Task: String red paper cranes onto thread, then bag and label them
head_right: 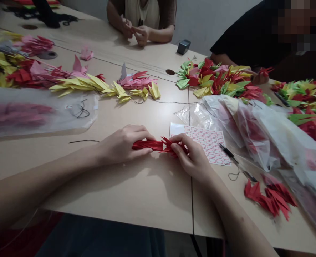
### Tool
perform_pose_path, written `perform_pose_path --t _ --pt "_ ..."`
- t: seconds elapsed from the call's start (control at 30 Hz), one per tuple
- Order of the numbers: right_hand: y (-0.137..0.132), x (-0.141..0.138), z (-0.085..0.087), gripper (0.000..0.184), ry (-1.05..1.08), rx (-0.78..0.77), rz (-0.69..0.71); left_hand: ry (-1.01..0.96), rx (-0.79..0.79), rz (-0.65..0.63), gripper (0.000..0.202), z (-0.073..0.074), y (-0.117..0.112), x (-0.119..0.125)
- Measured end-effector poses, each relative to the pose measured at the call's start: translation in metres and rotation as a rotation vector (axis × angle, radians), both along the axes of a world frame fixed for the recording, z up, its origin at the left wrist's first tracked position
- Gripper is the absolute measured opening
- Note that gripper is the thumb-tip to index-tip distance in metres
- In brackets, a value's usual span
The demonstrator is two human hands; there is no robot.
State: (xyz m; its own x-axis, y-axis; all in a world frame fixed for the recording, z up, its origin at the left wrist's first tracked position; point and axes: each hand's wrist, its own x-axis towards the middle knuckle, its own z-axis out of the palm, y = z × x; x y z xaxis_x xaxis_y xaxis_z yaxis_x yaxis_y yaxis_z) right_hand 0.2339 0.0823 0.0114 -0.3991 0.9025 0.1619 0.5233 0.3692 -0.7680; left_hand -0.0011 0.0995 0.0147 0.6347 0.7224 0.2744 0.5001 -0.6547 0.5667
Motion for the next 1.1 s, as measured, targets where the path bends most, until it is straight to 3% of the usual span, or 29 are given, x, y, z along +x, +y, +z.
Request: perform_pose_path --t 0.23,0.43,0.53,0.8,1.1 --pt "0.001 0.003 0.006 0.012 -0.128 0.140 0.039 -0.075 0.020 -0.019 0.021 0.002 -0.001 0.000" --pt "0.000 0.002 0.011 0.014 -0.223 0.254 0.042 -0.029 0.223 -0.038 0.019 0.001 0.001 -0.002" --pt "-0.001 0.001 0.011 0.015 -0.226 0.253 0.032 0.000 0.257 -0.031 0.019 0.001 0.002 -0.002" --pt "0.000 0.003 0.012 0.018 -0.185 0.187 0.072 -0.051 0.144 -0.036 0.021 -0.002 0.003 -0.002" --pt "-0.001 0.002 0.017 0.023 -0.134 0.092 0.104 -0.058 0.257 -0.064 0.019 -0.004 0.004 -0.003"
